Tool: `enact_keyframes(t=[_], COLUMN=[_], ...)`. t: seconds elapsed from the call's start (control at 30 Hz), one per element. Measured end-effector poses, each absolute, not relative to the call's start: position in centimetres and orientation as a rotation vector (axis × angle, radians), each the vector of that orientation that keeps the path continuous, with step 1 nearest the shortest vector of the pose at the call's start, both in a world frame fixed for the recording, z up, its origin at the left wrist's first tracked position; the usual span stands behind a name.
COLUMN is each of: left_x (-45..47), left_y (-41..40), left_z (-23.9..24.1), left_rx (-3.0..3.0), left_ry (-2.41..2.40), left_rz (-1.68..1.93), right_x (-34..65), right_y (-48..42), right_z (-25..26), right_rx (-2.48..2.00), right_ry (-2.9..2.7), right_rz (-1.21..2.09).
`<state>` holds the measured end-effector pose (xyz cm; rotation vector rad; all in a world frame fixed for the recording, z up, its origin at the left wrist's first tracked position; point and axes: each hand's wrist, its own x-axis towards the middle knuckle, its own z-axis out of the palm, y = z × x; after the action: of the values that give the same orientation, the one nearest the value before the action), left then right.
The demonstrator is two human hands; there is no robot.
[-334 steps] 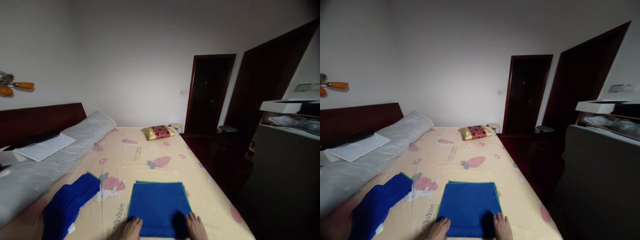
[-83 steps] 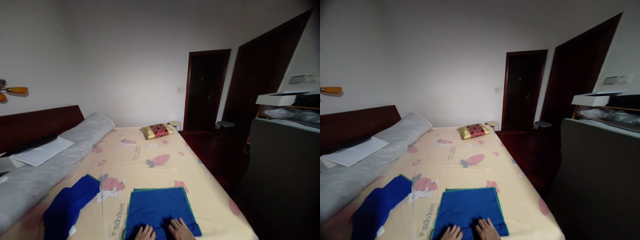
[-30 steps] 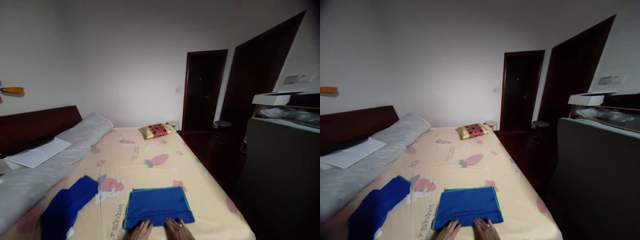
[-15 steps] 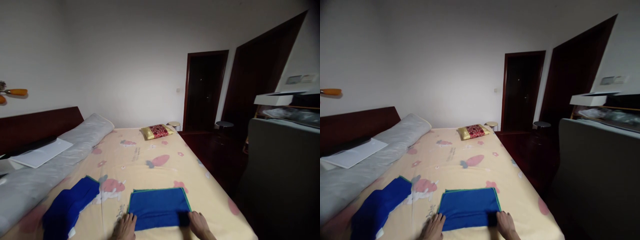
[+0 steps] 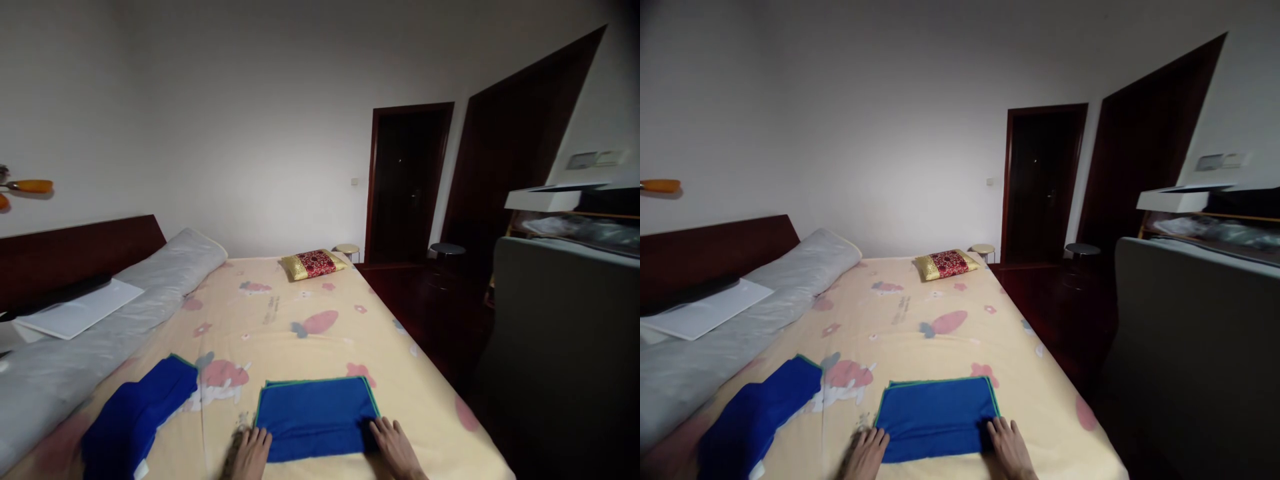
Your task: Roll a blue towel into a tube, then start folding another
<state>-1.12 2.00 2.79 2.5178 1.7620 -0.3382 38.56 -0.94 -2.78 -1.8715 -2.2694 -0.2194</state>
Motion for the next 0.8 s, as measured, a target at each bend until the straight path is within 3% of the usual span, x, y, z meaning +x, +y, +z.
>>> enact_keyframes(t=[0.53, 0.67, 0.8], left_x=[-1.1, 2.3, 5.8], left_y=[2.2, 1.3, -0.2], left_z=[4.1, 2.4, -0.2], left_rx=[2.35, 2.386, 2.408], left_ry=[1.662, 1.609, 1.346], left_rz=[-0.453, -0.371, -0.325], right_x=[36.6, 35.3, 31.9], right_y=[-1.3, -1.6, -2.2], right_z=[-0.2, -0.8, -2.5], right_rx=[-2.086, -1.916, -1.351], right_ry=[-2.386, -2.497, -2.622], right_rz=[0.147, 0.216, 0.107])
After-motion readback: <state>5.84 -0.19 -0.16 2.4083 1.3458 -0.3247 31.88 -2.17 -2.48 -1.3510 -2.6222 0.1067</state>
